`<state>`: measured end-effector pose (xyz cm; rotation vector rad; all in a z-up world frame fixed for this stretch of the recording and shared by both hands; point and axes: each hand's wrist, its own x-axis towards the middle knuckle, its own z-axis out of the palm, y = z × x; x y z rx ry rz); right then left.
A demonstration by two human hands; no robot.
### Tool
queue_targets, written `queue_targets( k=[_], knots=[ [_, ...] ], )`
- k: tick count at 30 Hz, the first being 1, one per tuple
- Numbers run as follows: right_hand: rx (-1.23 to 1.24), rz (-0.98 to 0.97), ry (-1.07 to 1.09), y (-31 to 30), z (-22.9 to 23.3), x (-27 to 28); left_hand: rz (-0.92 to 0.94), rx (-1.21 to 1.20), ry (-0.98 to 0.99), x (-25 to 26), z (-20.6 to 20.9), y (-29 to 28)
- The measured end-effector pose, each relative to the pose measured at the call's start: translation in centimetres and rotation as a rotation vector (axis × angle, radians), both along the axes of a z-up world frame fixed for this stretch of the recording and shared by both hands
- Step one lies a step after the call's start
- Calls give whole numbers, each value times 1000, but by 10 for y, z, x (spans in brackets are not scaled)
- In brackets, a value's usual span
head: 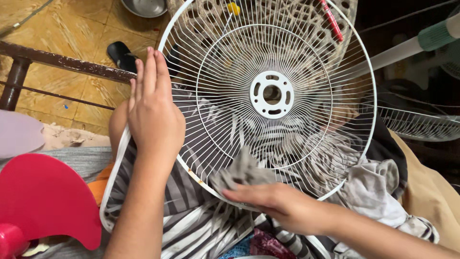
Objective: The person cleans the fan cage with a cloth, then attaches the cage to the fan motor. They insert a small metal piece into the motor hub, then mount a red fan blade onto the hub and secure it.
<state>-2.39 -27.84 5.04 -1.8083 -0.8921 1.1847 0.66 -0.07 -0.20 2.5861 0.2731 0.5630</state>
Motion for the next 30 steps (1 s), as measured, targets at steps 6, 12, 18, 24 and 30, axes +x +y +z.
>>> queue_targets(
  k=[6,12,18,24,30],
  knots=[
    [-151,127,-14,-63,24,31,-2,20,43,0,1,-1],
    [186,-213,46,1,23,28,-8,44,34,3,-2,1],
    [318,227,-655,41,2,1,-13,73,29,3,-4,2],
    [176,232,-523,-40,11,-8,-2,64,15,5,-7,2],
    [173,93,-350,-25,6,-8,14,47,12,6,-8,2]
  ],
)
